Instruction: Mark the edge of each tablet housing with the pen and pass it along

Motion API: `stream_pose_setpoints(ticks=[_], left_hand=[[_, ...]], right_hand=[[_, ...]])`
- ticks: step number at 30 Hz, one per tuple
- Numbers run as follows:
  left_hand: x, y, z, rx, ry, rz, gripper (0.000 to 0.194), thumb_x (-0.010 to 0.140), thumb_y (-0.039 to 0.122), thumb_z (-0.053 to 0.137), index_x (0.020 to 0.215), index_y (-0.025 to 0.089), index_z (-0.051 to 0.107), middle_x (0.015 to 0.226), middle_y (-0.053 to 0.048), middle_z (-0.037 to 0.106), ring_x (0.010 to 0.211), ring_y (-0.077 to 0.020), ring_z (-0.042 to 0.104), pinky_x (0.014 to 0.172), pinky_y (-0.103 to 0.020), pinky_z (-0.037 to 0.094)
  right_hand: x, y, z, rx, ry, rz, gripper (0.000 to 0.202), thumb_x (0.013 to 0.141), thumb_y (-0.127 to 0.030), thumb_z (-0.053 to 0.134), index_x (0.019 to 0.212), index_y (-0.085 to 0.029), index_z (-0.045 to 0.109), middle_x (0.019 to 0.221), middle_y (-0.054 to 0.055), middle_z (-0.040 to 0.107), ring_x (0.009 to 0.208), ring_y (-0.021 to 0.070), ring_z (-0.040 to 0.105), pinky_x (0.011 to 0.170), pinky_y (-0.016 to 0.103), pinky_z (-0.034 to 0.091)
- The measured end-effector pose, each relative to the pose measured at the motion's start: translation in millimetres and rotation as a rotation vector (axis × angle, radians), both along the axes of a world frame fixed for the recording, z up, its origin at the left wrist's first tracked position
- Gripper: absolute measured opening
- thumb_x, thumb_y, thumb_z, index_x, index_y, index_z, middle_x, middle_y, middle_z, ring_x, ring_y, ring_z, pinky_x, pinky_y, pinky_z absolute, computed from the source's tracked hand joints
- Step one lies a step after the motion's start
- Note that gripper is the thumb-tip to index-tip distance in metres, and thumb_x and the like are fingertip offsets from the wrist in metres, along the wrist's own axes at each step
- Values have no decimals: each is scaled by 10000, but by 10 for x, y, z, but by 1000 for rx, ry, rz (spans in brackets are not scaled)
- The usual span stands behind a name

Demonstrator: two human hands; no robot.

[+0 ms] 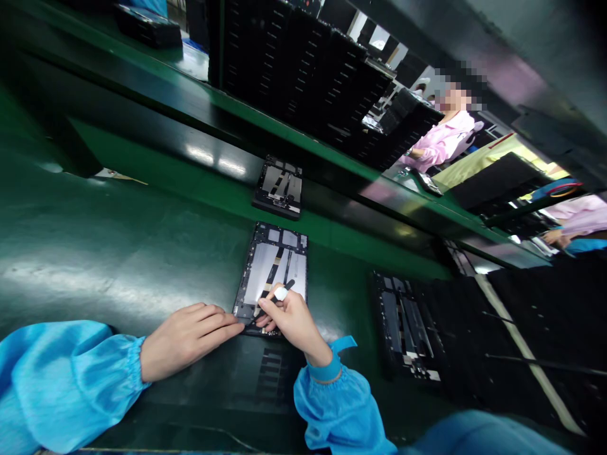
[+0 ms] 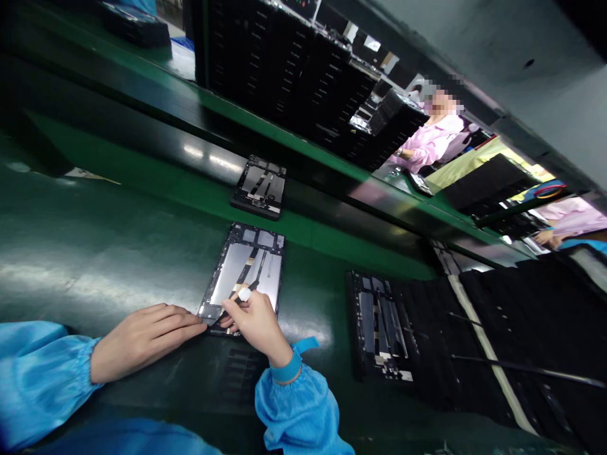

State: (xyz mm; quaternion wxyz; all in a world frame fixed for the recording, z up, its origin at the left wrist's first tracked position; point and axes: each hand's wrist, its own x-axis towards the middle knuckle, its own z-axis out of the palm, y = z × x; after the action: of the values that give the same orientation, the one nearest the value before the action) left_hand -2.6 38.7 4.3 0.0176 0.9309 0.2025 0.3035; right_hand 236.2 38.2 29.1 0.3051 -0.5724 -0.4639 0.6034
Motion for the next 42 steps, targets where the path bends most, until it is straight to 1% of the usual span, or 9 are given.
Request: stream_pose_setpoints(ticks=[4, 9, 13, 18, 23, 28, 32, 36, 42], left_hand=[[-31, -11, -44, -18, 19, -15, 317, 1108, 108, 366, 1276, 149, 632, 1102, -69, 742, 957, -202, 631, 836, -321, 469], [-58, -13, -160, -9, 55, -32, 360, 1057, 77, 421, 1312, 211, 637, 1141, -81, 713, 988, -223, 614, 815, -331, 475], [-51, -12, -198, 4, 84, -20, 359, 1051, 82, 437, 1319, 212, 637, 1138, -80, 703, 988, -237, 605, 825, -351, 469], [-48, -19, -191, -25, 79, -10, 376, 1030, 54, 446, 1318, 204, 635, 1157, -84, 690, 997, -239, 601, 848, -350, 461], [-66, -31, -254, -28, 85, 2, 380, 997, 101, 542, 1340, 242, 623, 1158, -80, 681, 985, -236, 610, 846, -335, 496], [-57, -26, -259, -43, 71, 6, 383, 1018, 86, 481, 1336, 247, 623, 1199, -92, 675, 1022, -243, 611, 867, -351, 509], [-22, -4, -164, -29, 28, -1, 350, 1079, 108, 384, 1285, 226, 642, 1189, -91, 679, 1025, -243, 602, 866, -351, 486], [4, 1, -93, -14, 40, 2, 340, 1103, 136, 347, 1238, 209, 651, 1171, -86, 692, 1002, -234, 602, 850, -344, 480], [-3, -21, -175, 12, 96, 26, 410, 1090, 107, 318, 1367, 228, 595, 1244, -104, 662, 1046, -249, 584, 875, -370, 467]], right_hand=[[13, -8, -19, 7, 10, -1, 456, 756, -622, 775, 795, -219, 566, 558, -23, 670, 604, 232, 780, 502, 258, 611], [4, -5, -48, 6, 12, 6, 458, 768, -624, 775, 801, -224, 557, 564, -22, 673, 600, 226, 775, 512, 261, 612], [47, -25, -32, 53, 22, -64, 454, 767, -624, 777, 796, -230, 555, 587, -13, 677, 611, 236, 776, 478, 255, 591], [210, -198, -14, 195, -58, -190, 391, 835, -578, 742, 777, -227, 582, 630, 2, 672, 595, 209, 735, 441, 236, 529], [263, -340, -18, 254, -167, -149, 275, 914, -477, 684, 827, -220, 636, 654, 13, 694, 585, 196, 697, 488, 251, 497], [233, -317, -16, 265, -193, -110, 247, 919, -456, 674, 826, -231, 631, 643, -2, 680, 602, 203, 699, 530, 267, 495], [221, -294, -35, 219, -93, -143, 288, 875, -497, 705, 813, -234, 604, 655, 1, 688, 639, 233, 749, 549, 278, 538], [215, -289, -43, 210, -84, -160, 304, 861, -507, 717, 797, -233, 604, 643, 2, 686, 632, 238, 755, 564, 290, 563], [207, -286, -50, 218, -91, -153, 294, 871, -497, 706, 798, -228, 613, 648, 5, 693, 628, 231, 760, 567, 285, 581]])
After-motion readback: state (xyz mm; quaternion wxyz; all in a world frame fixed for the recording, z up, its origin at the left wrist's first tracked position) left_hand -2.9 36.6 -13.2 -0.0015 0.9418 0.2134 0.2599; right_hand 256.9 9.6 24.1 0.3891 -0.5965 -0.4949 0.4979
